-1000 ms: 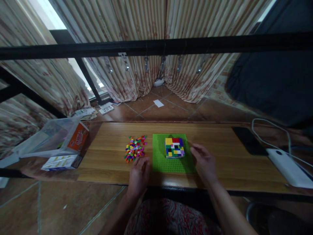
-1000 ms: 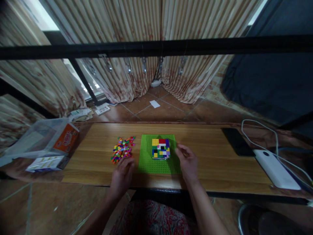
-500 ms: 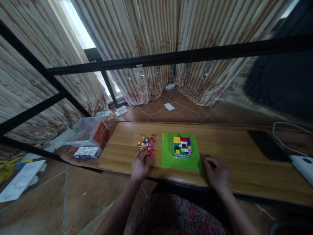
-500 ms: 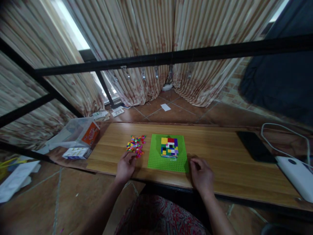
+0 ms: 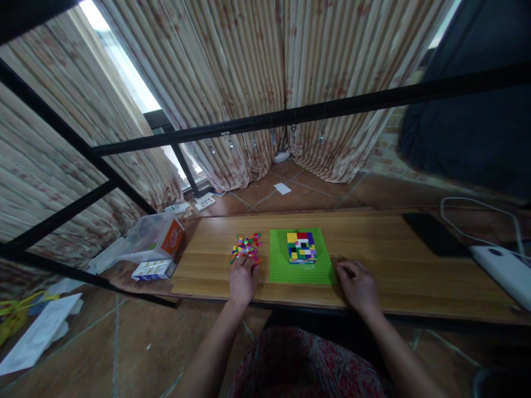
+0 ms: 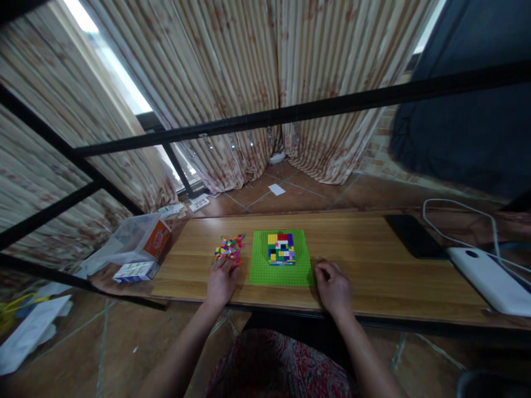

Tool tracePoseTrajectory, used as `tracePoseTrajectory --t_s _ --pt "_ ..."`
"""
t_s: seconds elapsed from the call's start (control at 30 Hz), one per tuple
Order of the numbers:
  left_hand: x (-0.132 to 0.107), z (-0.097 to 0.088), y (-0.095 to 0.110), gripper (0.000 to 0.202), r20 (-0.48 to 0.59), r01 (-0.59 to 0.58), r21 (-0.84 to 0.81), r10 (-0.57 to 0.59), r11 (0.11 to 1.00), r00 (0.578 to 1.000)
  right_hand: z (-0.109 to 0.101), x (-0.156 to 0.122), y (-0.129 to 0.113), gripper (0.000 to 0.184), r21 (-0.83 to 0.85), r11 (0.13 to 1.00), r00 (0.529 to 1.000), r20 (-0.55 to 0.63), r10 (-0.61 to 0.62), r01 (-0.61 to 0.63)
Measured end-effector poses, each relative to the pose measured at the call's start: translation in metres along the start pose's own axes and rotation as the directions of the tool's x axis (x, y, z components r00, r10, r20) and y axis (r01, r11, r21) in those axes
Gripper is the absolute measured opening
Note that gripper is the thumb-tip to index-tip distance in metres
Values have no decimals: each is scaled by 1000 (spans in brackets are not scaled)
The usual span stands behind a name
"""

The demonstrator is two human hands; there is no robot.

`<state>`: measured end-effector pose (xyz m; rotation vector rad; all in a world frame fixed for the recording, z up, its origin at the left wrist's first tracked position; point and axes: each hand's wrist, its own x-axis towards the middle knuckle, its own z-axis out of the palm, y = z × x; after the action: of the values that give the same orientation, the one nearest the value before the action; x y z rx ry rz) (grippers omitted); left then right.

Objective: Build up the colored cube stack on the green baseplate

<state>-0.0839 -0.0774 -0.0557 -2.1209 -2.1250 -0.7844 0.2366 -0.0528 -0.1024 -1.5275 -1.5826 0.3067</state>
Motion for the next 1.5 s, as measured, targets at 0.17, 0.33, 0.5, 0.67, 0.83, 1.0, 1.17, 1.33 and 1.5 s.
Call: tracePoseTrajectory --t_s 0.17,0.33,0.5,0.67,0.83,1.0,1.17,1.33,1.5 --pt "-1 1 -3 12 -14 -46 25 46 999 999 0 -1 -1 31 10 1000 1000 4 -11 11" --pt "-1 -1 0 12 -64 -45 -55 42 997 997 1 -1 -2 30 17 1000 1000 -5 -20 20" --pt "8 -3 23 13 -11 46 -287 -52 957 999 1 -1 -5 27 38 999 1000 -6 -14 15" --pt "28 6 61 12 -3 23 -550 -30 835 1000 -1 0 -9 25 10 1000 1000 -1 -6 6" --pt "45 15 89 17 -45 -28 -618 0 785 999 -1 0 -11 24 12 1000 1000 11 21 -21" --pt "55 24 96 17 -48 -26 -587 -2 809 999 -2 0 -13 23 13 1000 999 26 23 -24" --pt "58 36 93 12 -39 26 -642 -66 766 997 -2 0 -12 21 0 999 998 46 33 -33" --pt "60 35 97 13 -74 -30 -630 -21 776 997 -2 -1 -13 21 -5 999 998 47 42 -42" --pt "64 28 101 16 -70 -100 -540 73 836 995 -4 0 -15 21 0 999 998 57 40 -40"
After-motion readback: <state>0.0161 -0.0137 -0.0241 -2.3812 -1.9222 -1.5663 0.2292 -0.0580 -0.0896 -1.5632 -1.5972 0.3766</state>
